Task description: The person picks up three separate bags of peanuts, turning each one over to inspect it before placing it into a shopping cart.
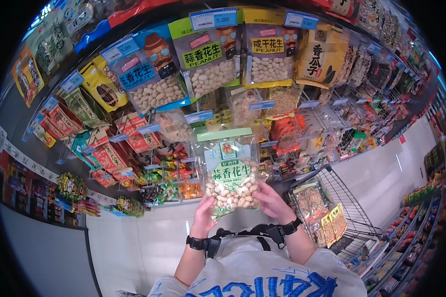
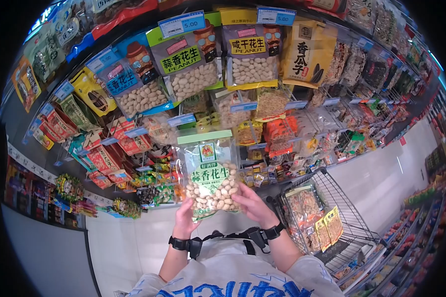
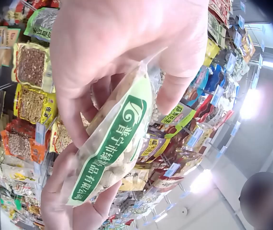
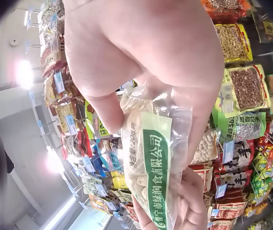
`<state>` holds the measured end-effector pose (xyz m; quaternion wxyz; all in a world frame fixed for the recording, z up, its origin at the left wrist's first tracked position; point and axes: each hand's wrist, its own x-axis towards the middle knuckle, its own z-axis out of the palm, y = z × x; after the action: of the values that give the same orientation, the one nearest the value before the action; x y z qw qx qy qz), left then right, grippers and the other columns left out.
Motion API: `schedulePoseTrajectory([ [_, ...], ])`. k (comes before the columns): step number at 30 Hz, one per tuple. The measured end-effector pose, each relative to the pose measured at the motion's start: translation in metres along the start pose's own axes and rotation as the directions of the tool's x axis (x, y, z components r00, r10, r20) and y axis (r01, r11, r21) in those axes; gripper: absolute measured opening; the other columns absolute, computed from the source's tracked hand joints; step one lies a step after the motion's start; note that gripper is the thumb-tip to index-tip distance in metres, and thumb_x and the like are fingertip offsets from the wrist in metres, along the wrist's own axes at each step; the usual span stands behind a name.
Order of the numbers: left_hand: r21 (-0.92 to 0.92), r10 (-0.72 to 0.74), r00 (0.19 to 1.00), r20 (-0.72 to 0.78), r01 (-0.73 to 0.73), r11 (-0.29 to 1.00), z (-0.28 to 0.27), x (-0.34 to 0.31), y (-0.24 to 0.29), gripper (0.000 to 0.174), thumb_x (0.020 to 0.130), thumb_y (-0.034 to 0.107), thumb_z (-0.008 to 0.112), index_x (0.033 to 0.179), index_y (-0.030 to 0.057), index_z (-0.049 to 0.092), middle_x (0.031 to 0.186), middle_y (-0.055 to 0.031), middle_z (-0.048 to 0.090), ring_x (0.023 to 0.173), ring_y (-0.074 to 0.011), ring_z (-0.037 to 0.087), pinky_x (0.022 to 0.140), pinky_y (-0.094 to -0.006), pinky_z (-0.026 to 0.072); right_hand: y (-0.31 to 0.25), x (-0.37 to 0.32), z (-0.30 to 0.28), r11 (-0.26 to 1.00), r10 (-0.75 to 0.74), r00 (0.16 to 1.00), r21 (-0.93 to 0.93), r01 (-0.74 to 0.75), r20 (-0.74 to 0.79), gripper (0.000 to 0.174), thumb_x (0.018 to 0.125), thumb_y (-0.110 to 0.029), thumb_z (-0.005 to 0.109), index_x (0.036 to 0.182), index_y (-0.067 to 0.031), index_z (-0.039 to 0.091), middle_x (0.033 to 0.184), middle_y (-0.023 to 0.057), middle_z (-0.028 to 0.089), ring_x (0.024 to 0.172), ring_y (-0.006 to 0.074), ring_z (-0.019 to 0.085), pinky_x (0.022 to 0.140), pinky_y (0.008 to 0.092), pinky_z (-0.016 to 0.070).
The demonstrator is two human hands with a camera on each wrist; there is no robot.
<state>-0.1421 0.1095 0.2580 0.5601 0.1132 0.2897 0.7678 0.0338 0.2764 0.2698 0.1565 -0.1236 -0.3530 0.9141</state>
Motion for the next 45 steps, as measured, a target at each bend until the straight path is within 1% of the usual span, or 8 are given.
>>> schedulePoseTrajectory([
  [8, -0.033, -0.017, 1.000, -0.013, 0.017, 0.999, 0.004, -0.004, -0.001, 0.054, 0.096, 0.020, 0.052, 0.144, 0.0026, 0.035, 0.139, -0.0163, 0.051, 0.123, -0.0302, 0.055, 0.104, -0.0436, 0.0472, -0.002, 0.000, -0.003, 1.000, 0.029, 0.996, 0.000, -0.029, 0.089, 0.067, 0.097, -0.007, 0.055, 0.152, -0.0069, 0.017, 0.147, 0.0116, 0.039, 0.131, 0.0239, 0.047, 0.107, 0.0394, 0.0432],
  [17, -0.142, -0.111, 0.994, -0.019, 0.107, 0.984, 0.009, 0.000, -0.006, 0.055, 0.101, 0.033, 0.047, 0.144, 0.0016, 0.035, 0.141, -0.0176, 0.049, 0.123, -0.0327, 0.055, 0.101, -0.0438, 0.0494, -0.010, 0.001, 0.007, 0.978, 0.047, 0.988, 0.196, -0.075, 0.144, 0.063, 0.099, -0.007, 0.051, 0.152, -0.0095, 0.017, 0.143, 0.0137, 0.043, 0.121, 0.0276, 0.056, 0.089, 0.0461, 0.0569],
  [19, -0.161, -0.128, 0.991, 0.030, 0.131, 0.978, 0.003, 0.004, -0.005, 0.053, 0.102, 0.031, 0.046, 0.144, 0.0014, 0.034, 0.142, -0.0189, 0.047, 0.128, -0.0332, 0.051, 0.107, -0.0461, 0.0435, -0.011, 0.003, 0.007, 0.976, 0.053, 0.987, 0.203, -0.084, 0.153, 0.062, 0.099, -0.007, 0.051, 0.151, -0.0094, 0.018, 0.143, 0.0139, 0.044, 0.118, 0.0275, 0.059, 0.085, 0.0445, 0.0586],
  [32, -0.282, -0.182, 0.982, 0.043, 0.187, 0.941, 0.005, -0.001, -0.003, 0.054, 0.101, 0.033, 0.046, 0.145, 0.0026, 0.035, 0.144, -0.0174, 0.046, 0.129, -0.0331, 0.050, 0.108, -0.0479, 0.0414, -0.005, 0.008, -0.003, 0.997, 0.071, 0.993, 0.018, -0.073, 0.091, 0.056, 0.097, -0.007, 0.056, 0.147, -0.0040, 0.031, 0.140, 0.0098, 0.048, 0.125, 0.0185, 0.052, 0.102, 0.0335, 0.0475],
  [34, 0.161, -0.095, 0.989, -0.116, 0.113, 0.980, -0.007, -0.001, -0.003, 0.051, 0.099, 0.024, 0.053, 0.143, 0.0023, 0.037, 0.139, -0.0143, 0.051, 0.125, -0.0270, 0.053, 0.105, -0.0430, 0.0446, 0.001, 0.005, -0.008, 0.994, 0.078, 0.996, -0.077, -0.076, 0.031, 0.057, 0.095, -0.006, 0.059, 0.146, -0.0037, 0.034, 0.139, 0.0082, 0.049, 0.125, 0.0164, 0.051, 0.103, 0.0326, 0.0459],
  [38, 0.299, -0.047, 0.995, -0.090, 0.072, 0.952, -0.003, -0.001, 0.004, 0.052, 0.094, 0.011, 0.060, 0.140, 0.0011, 0.039, 0.132, -0.0108, 0.057, 0.121, -0.0209, 0.056, 0.102, -0.0374, 0.0459, 0.003, 0.007, -0.009, 0.996, 0.057, 0.996, -0.071, -0.053, 0.066, 0.060, 0.094, -0.004, 0.061, 0.147, -0.0030, 0.032, 0.138, 0.0074, 0.051, 0.125, 0.0145, 0.051, 0.105, 0.0312, 0.0434],
  [40, 0.410, 0.126, 0.991, -0.056, -0.092, 0.907, 0.000, 0.007, 0.007, 0.050, 0.090, 0.004, 0.066, 0.136, 0.0010, 0.044, 0.128, -0.0087, 0.059, 0.117, -0.0173, 0.057, 0.099, -0.0327, 0.0462, -0.002, 0.014, -0.007, 0.973, -0.008, 0.995, -0.227, 0.031, 0.102, 0.063, 0.094, -0.004, 0.062, 0.148, -0.0020, 0.031, 0.136, 0.0073, 0.053, 0.123, 0.0135, 0.051, 0.105, 0.0300, 0.0415],
  [45, 0.517, 0.214, 0.975, -0.051, -0.158, 0.841, 0.001, 0.006, 0.014, 0.052, 0.084, -0.001, 0.071, 0.130, 0.0013, 0.048, 0.124, -0.0076, 0.061, 0.114, -0.0158, 0.058, 0.098, -0.0300, 0.0453, -0.016, 0.012, -0.001, 0.853, -0.088, 0.986, -0.500, 0.149, 0.143, 0.062, 0.090, -0.010, 0.069, 0.144, 0.0004, 0.039, 0.134, 0.0072, 0.055, 0.121, 0.0137, 0.051, 0.105, 0.0306, 0.0404],
])
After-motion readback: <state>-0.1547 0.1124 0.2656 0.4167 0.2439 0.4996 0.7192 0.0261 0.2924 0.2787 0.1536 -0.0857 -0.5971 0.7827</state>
